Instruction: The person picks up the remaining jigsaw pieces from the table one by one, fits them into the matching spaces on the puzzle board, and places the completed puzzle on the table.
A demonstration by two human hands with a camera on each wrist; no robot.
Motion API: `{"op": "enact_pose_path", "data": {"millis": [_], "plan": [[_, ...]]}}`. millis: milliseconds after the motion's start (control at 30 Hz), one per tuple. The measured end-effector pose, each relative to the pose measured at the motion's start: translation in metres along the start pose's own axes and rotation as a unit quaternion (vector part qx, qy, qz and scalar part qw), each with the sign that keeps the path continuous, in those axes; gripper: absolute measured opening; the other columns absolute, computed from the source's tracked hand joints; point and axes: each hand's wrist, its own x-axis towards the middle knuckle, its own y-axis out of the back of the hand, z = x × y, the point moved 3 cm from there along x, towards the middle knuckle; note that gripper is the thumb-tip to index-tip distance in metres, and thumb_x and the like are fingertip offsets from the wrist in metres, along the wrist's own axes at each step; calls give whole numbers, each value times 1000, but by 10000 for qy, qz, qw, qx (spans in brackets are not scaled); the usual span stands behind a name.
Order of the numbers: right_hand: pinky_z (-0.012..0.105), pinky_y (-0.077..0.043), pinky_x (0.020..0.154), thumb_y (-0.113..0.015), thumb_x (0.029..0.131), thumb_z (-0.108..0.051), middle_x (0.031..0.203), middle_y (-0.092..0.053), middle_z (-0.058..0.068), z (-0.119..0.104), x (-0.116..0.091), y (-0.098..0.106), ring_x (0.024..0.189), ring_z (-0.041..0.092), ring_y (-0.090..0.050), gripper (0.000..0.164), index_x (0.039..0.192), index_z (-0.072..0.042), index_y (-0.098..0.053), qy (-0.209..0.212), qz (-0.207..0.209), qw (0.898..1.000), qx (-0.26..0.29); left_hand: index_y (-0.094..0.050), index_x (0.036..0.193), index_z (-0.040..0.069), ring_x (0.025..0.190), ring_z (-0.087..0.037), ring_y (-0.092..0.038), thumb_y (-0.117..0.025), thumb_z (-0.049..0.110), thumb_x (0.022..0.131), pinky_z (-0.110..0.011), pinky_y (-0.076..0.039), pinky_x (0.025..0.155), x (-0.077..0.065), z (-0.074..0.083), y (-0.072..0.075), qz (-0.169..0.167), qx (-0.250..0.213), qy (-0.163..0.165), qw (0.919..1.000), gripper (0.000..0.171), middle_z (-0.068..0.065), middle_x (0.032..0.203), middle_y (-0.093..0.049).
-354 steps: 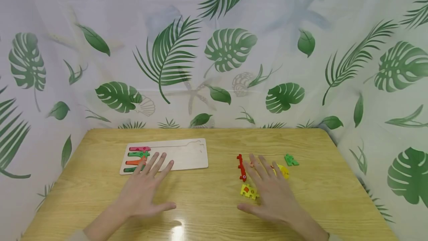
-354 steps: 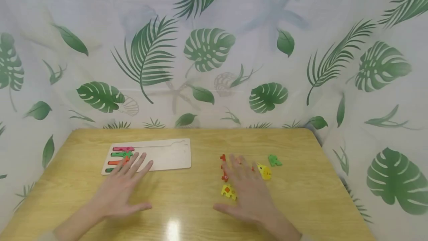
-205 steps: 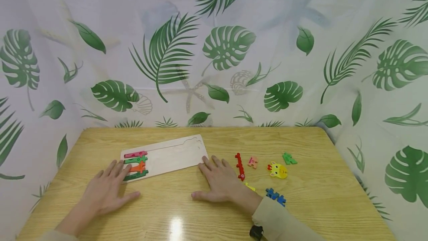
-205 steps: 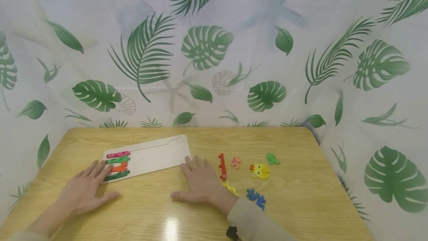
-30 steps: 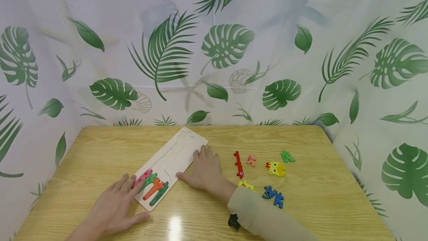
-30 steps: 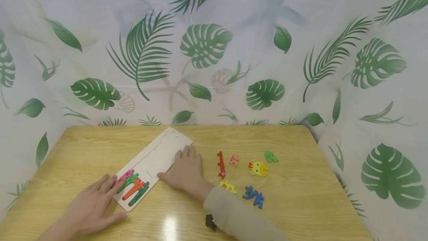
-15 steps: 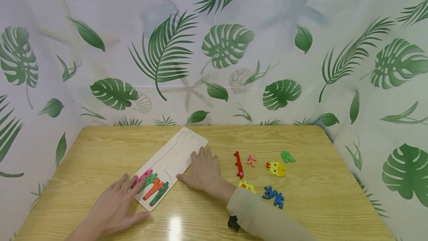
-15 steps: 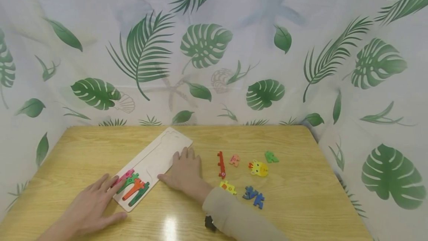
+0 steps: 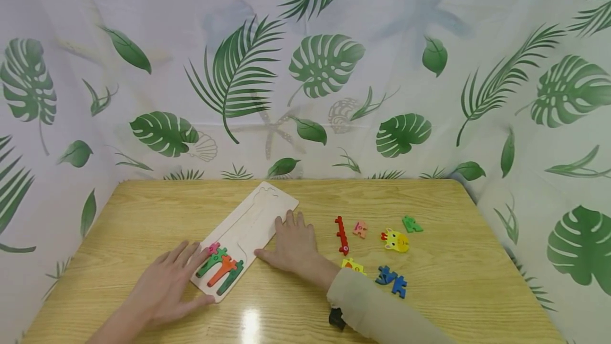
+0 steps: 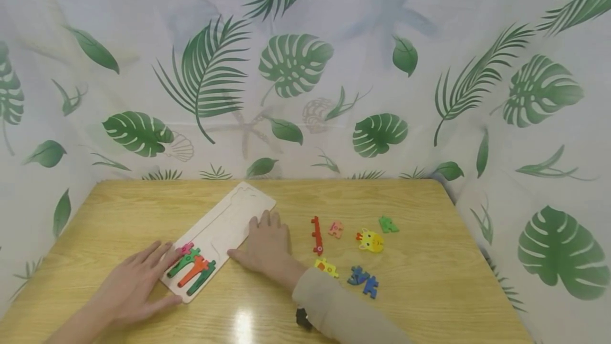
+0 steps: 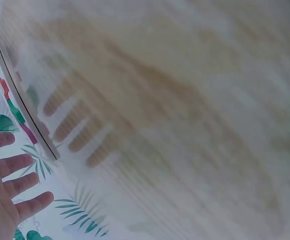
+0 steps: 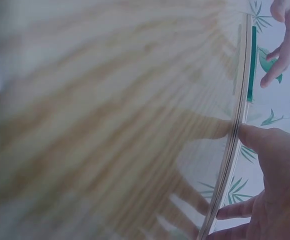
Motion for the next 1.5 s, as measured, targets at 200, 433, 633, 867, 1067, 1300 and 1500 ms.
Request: {"op": "enact_pose_path", "data": {"millis": [200, 433, 633, 867, 1067, 1300, 1500], "plan": [[56, -51, 113, -54, 87, -85, 163, -47, 21, 5, -5, 1, 152, 42, -44, 100, 153, -10, -53, 109, 11, 9998, 143, -56, 152, 13, 140, -42, -58, -58, 86, 86, -59, -55, 107, 4, 0, 4, 55, 31, -61, 10000, 98, -18, 152, -60], [58, -46, 119, -54, 87, -85, 165, -46, 19, 13, -7, 0, 153, 41, -42, 99, 154, -13, -52, 200, 131, 9996, 159, -56, 153, 11, 142, -42, -56, -57, 85, 87, -59, -52, 112, 11, 0, 7, -1, 114, -135, 9998, 99, -19, 154, -58], [61, -45, 120, -55, 88, -84, 166, -44, 18, 17, -8, 1, 155, 43, -40, 99, 156, -13, -50, 302, 77, 9992, 238, -56, 152, 9, 143, -42, -55, -57, 83, 88, -59, -49, 116, 17, -4, 6, 3, 259, -229, 9994, 98, -19, 154, -59], [60, -44, 120, -54, 88, -85, 167, -43, 17, 20, -10, 3, 155, 43, -40, 100, 157, -14, -49, 432, 3, 9990, 103, -55, 153, 8, 144, -42, -54, -58, 80, 90, -59, -48, 117, 25, -6, 5, 13, 197, -298, 9994, 96, -19, 154, -59], [60, -43, 122, -52, 89, -84, 169, -41, 15, 24, -12, 3, 156, 43, -39, 98, 159, -16, -46, 530, -77, 9985, 92, -56, 151, 6, 142, -43, -55, -59, 79, 90, -60, -49, 115, 33, -8, 2, 94, 221, -413, 9989, 94, -19, 152, -61], [60, -42, 122, -53, 89, -83, 170, -40, 15, 29, -13, 3, 156, 43, -38, 98, 160, -16, -46, 676, -113, 9976, 116, -54, 153, 7, 146, -41, -53, -57, 70, 97, -56, -45, 122, 43, -11, -2, -16, 22, -491, 9988, 85, -15, 154, -60], [61, -42, 122, -51, 89, -84, 170, -40, 15, 31, -13, 3, 157, 43, -38, 98, 160, -17, -45, 799, -170, 9966, 81, -52, 155, 8, 148, -41, -51, -55, 66, 100, -58, -43, 123, 49, -13, -7, -119, -215, -502, 9984, 80, -16, 158, -56]]}}
